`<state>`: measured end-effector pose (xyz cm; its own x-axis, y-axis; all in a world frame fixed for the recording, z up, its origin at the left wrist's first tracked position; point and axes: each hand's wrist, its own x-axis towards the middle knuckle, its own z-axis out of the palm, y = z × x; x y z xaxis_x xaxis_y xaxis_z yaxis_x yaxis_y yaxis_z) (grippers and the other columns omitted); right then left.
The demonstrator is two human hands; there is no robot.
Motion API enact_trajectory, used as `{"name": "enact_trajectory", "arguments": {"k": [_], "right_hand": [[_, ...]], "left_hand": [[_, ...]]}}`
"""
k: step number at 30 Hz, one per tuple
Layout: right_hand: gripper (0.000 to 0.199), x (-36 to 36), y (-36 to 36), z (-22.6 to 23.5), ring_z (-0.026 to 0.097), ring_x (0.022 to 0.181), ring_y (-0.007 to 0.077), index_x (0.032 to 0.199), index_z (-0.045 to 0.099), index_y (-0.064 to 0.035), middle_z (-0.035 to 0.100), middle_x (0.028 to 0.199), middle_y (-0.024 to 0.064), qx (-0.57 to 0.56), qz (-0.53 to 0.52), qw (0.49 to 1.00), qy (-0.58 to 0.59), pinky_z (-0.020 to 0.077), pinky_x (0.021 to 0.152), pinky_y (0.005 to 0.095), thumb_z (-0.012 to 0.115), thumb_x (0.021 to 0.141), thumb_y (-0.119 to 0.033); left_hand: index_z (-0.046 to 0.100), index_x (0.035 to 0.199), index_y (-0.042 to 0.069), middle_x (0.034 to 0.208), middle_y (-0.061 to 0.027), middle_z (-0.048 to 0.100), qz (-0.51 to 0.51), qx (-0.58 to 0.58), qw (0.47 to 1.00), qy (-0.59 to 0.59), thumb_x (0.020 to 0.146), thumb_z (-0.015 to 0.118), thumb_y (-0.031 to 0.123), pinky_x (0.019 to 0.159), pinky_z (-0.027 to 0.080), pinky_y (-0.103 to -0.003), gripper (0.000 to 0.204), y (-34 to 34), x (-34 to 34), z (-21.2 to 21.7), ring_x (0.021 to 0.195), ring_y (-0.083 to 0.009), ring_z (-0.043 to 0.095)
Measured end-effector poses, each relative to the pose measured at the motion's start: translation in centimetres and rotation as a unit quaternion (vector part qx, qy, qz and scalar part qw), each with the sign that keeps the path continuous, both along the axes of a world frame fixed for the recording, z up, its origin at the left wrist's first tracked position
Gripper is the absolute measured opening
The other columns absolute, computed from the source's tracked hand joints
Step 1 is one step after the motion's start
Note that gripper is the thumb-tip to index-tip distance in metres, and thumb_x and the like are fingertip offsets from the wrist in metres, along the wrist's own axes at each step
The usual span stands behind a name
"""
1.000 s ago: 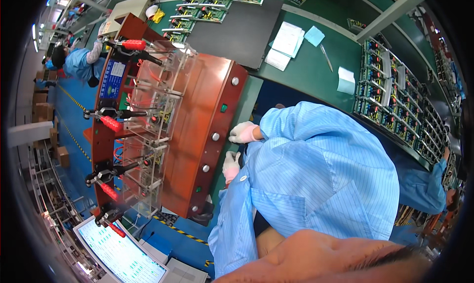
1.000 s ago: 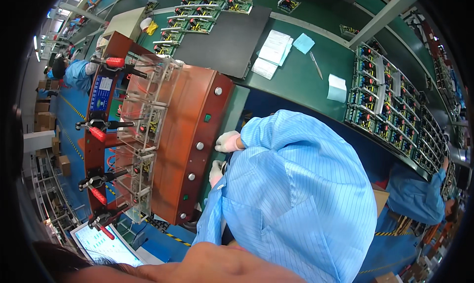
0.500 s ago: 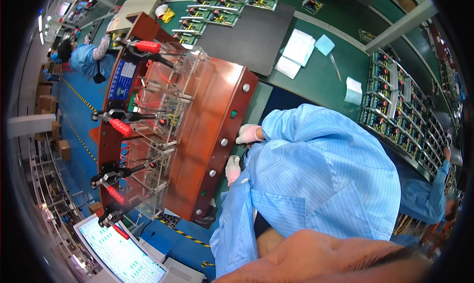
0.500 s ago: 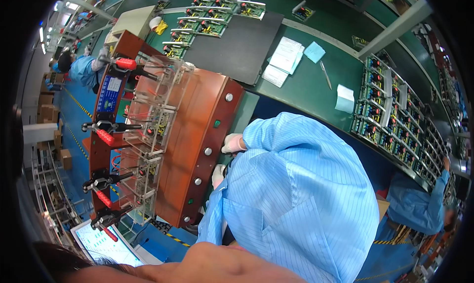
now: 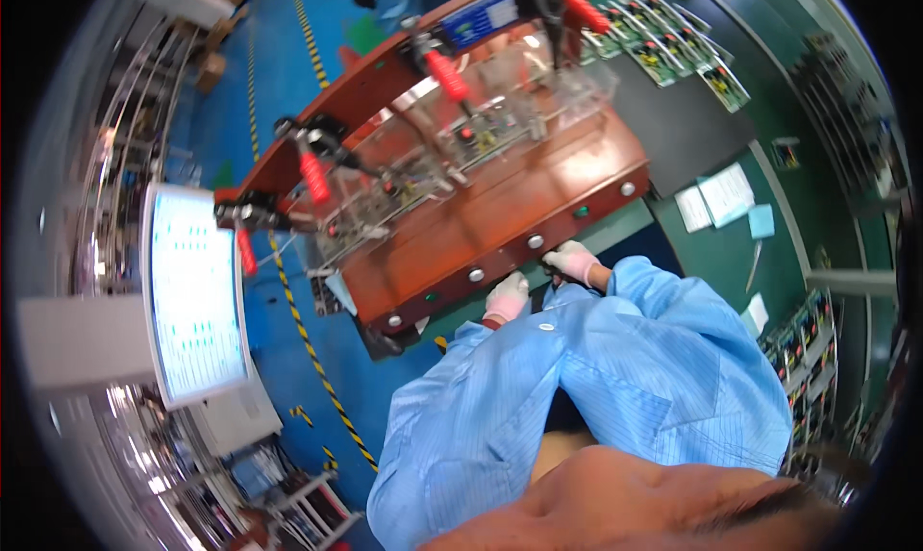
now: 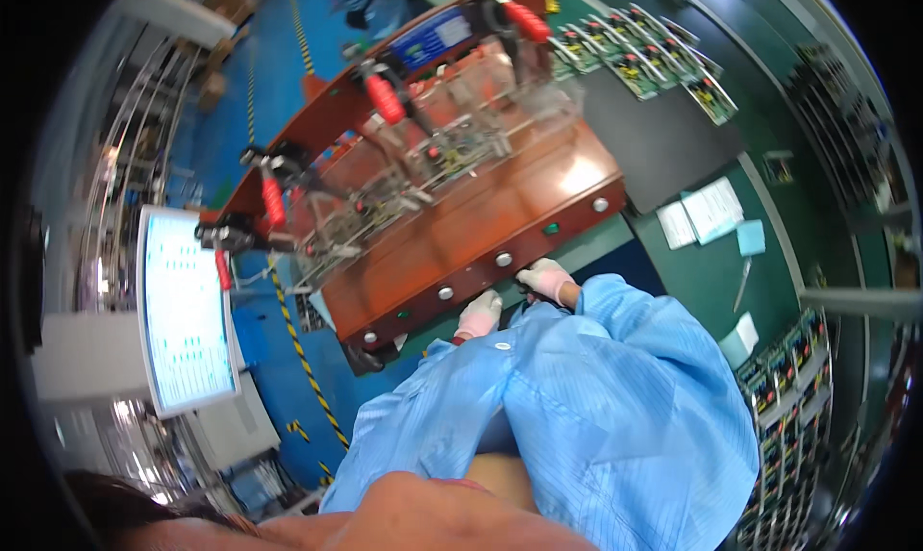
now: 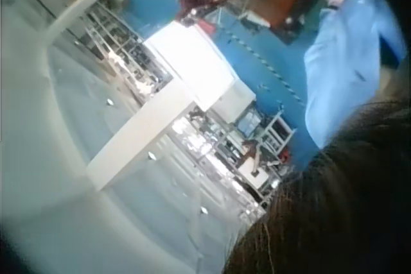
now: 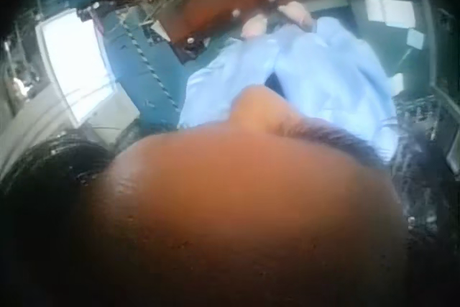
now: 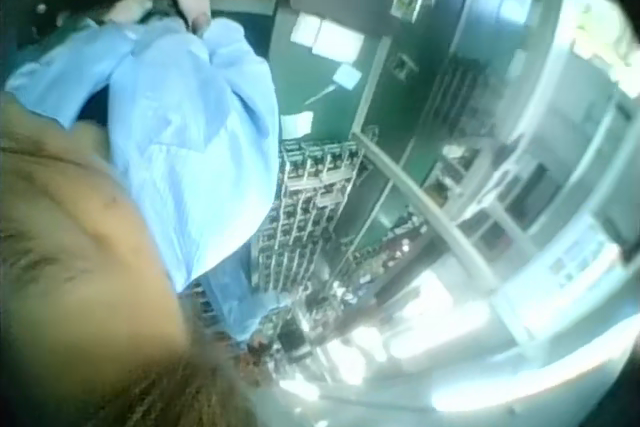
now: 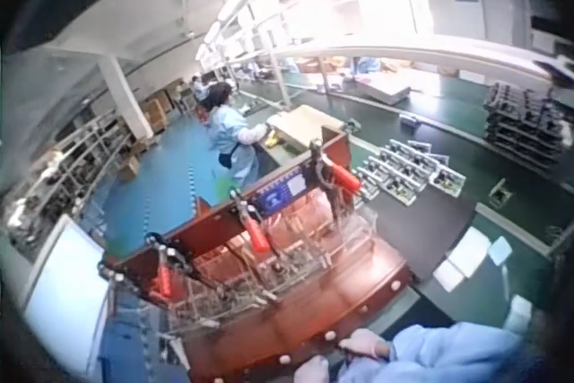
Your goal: The recorder is sorting, inspecting, and testing electronic circuit boards using a specialized fixture in an assembly line setting.
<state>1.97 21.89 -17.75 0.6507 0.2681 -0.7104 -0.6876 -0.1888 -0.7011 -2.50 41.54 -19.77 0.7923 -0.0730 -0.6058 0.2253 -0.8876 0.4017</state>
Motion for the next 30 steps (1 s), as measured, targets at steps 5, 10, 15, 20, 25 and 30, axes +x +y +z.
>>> {"name": "enact_trajectory", "arguments": {"k": [5,10,15,20,25,30], "right_hand": [[0.021,-0.3,0.4,-1.3,0.055,0.048,0.0194,0.082,0.06,0.0014,0.061,0.07,0.0109,0.012,-0.013,1.0,-0.009,0.0444,0.045,0.0291,0.052,0.086,-0.018],[0.022,-0.3,0.4,-2.1,0.054,0.048,0.0195,0.084,0.058,0.0022,0.06,0.07,0.0117,-0.011,-0.01,1.0,0.003,0.0429,0.042,0.0302,0.052,0.089,-0.019],[0.023,-0.4,0.1,-2.7,0.055,0.047,0.0195,0.085,0.057,0.0028,0.06,0.071,0.0121,-0.021,-0.024,0.999,0.002,0.0425,0.04,0.0301,0.053,0.091,-0.02],[0.026,-0.6,0.5,-1.5,0.056,0.046,0.0195,0.079,0.058,0.0011,0.059,0.064,0.0116,-0.035,-0.047,0.998,-0.013,0.0431,0.039,0.0288,0.055,0.088,-0.023],[0.023,-0.4,0.5,-1.3,0.054,0.045,0.0199,0.088,0.055,0.003,0.058,0.067,0.0132,-0.042,-0.033,0.999,0.003,0.0426,0.039,0.0292,0.053,0.092,-0.02],[0.023,-0.6,0.6,-1.5,0.053,0.044,0.0202,0.087,0.056,0.0027,0.058,0.065,0.0133,-0.019,-0.053,0.998,-0.007,0.0426,0.039,0.0295,0.053,0.091,-0.02]], "left_hand": [[0.057,0.104,0.006,0.106,-0.0208,0.065,0.032,-0.032,0.999,0.017,0.092,0.038,0.033,0.081,0.045,-0.052,0.035,-0.2,-0.2,0.7,0.096,-0.0464,0.058],[0.059,0.101,0.004,0.101,-0.0208,0.066,0.047,-0.031,0.998,-0.02,0.091,0.037,0.031,0.078,0.046,-0.052,0.036,-0.6,-0.5,-0.4,0.092,-0.0458,0.06],[0.059,0.1,0.004,0.099,-0.0196,0.067,0.044,-0.035,0.997,-0.053,0.092,0.038,0.029,0.078,0.047,-0.052,0.034,-0.9,-1.0,-0.3,0.09,-0.0446,0.061],[0.059,0.1,0.005,0.098,-0.0188,0.068,0.052,-0.025,0.997,-0.047,0.093,0.039,0.028,0.078,0.047,-0.051,0.032,-1.0,-0.9,0.1,0.089,-0.0435,0.062],[0.059,0.101,0.005,0.098,-0.0189,0.068,0.046,-0.033,0.997,-0.058,0.093,0.041,0.029,0.078,0.048,-0.05,0.031,-0.9,-0.9,0.3,0.089,-0.0435,0.062],[0.058,0.102,0.005,0.098,-0.0187,0.068,0.048,-0.024,0.997,-0.06,0.093,0.042,0.029,0.078,0.048,-0.05,0.03,-1.0,-1.0,0.8,0.089,-0.0432,0.062]]}}
